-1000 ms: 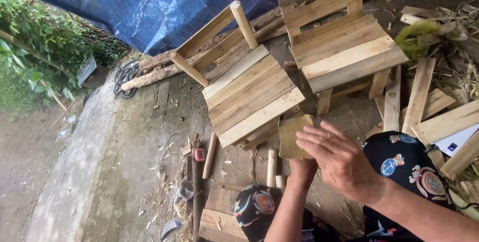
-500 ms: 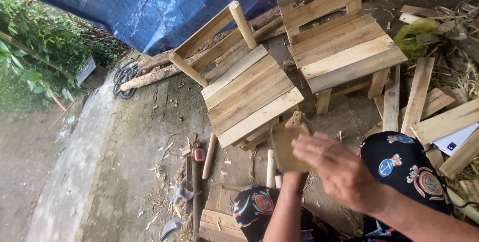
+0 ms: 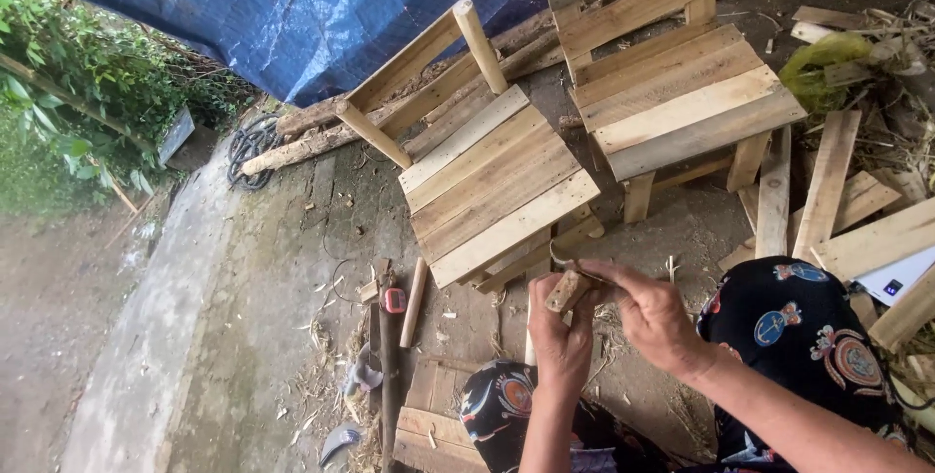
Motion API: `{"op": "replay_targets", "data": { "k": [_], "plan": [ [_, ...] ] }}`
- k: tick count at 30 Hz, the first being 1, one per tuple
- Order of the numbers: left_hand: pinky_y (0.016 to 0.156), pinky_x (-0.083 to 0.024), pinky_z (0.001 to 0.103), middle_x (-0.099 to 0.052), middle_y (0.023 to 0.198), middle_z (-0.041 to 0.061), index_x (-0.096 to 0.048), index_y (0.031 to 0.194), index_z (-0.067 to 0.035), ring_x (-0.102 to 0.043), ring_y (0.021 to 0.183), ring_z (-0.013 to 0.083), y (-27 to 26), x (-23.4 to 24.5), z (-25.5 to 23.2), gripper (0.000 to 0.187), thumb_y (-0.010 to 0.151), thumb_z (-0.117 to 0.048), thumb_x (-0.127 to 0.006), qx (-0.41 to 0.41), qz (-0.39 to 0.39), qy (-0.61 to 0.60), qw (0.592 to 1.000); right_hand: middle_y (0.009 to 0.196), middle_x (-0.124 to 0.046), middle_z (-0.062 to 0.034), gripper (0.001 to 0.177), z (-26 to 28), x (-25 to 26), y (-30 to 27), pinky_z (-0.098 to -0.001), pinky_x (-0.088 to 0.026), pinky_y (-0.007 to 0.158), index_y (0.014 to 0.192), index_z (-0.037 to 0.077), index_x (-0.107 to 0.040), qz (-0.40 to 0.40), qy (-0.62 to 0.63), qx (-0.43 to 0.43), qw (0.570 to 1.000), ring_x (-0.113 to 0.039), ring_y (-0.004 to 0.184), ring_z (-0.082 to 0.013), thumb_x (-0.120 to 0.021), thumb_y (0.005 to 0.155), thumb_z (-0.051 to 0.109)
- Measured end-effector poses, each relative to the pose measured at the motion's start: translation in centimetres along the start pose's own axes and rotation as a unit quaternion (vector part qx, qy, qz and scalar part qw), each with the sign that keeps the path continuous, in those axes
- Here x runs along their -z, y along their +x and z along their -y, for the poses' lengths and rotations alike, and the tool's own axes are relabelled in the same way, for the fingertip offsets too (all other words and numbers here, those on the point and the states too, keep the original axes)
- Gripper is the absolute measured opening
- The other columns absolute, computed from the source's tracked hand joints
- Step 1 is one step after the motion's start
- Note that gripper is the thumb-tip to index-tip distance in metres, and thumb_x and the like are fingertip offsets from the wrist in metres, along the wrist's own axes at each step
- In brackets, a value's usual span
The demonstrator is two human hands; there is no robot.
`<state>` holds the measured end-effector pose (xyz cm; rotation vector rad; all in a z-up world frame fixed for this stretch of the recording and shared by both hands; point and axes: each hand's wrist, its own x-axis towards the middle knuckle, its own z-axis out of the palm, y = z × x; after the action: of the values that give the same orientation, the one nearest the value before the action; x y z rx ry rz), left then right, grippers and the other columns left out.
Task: Sanding various wooden furniture components, including a chair seat and a long dowel, using a piece of sandpaper to achieve a smooth finish.
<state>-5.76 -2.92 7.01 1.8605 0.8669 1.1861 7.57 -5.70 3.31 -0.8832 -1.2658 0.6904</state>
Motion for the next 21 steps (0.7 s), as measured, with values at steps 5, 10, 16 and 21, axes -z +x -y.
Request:
{"op": "replay_targets", "data": {
  "k": [5, 10, 16, 21],
  "plan": [
    [0.072, -0.062, 0.031, -0.068, 0.096, 0.009, -0.062, 0.105, -0.004, -0.07, 0.082, 0.0192, -1.0, 1.3, 0.6, 0.024, 0.084, 0.005, -0.07, 0.075, -0.03, -0.06, 0.995, 0.085, -0.08, -0.0046, 0.049, -9.4, 1.7, -5.3, -0.0178, -0.044, 0.027, 0.128, 0.026, -0.066, -0.024, -0.217, -0.224, 0.95, -0.05, 0.036, -0.0058, -0.051, 0.093, -0.003],
    [0.083, -0.07, 0.036, -0.076, 0.107, 0.02, -0.07, 0.119, 0.0, -0.078, 0.094, 0.0289, -2.5, 2.7, 1.8, 0.036, 0.083, -0.007, -0.075, 0.214, -0.032, -0.136, 0.967, 0.081, -0.068, -0.0032, 0.039, -8.3, 0.5, -5.4, -0.0195, -0.046, 0.033, 0.126, 0.017, -0.066, -0.024, -0.231, -0.276, 0.933, -0.051, 0.041, -0.0086, -0.046, 0.096, 0.003],
    [0.102, -0.06, 0.05, -0.072, 0.12, 0.026, -0.069, 0.122, 0.009, -0.071, 0.109, 0.0359, -2.8, 4.9, -2.4, 0.04, 0.084, -0.004, -0.069, 0.281, -0.114, -0.224, 0.926, 0.141, -0.06, -0.0103, 0.038, -7.4, 1.2, -5.0, -0.0217, -0.064, 0.079, 0.129, 0.006, -0.061, 0.029, -0.32, -0.186, 0.929, -0.073, 0.098, -0.0192, -0.046, 0.095, -0.002],
    [0.094, -0.058, 0.053, -0.062, 0.124, 0.044, -0.058, 0.127, 0.025, -0.065, 0.111, 0.052, -3.2, 10.4, -4.5, 0.051, 0.08, 0.005, -0.062, 0.337, -0.225, -0.318, 0.857, 0.068, -0.067, -0.0117, 0.03, -7.2, 4.5, -2.6, -0.0209, -0.045, 0.031, 0.126, 0.009, -0.064, 0.01, -0.396, -0.296, 0.869, -0.051, 0.037, -0.011, -0.051, 0.1, 0.003]
  ]
}}
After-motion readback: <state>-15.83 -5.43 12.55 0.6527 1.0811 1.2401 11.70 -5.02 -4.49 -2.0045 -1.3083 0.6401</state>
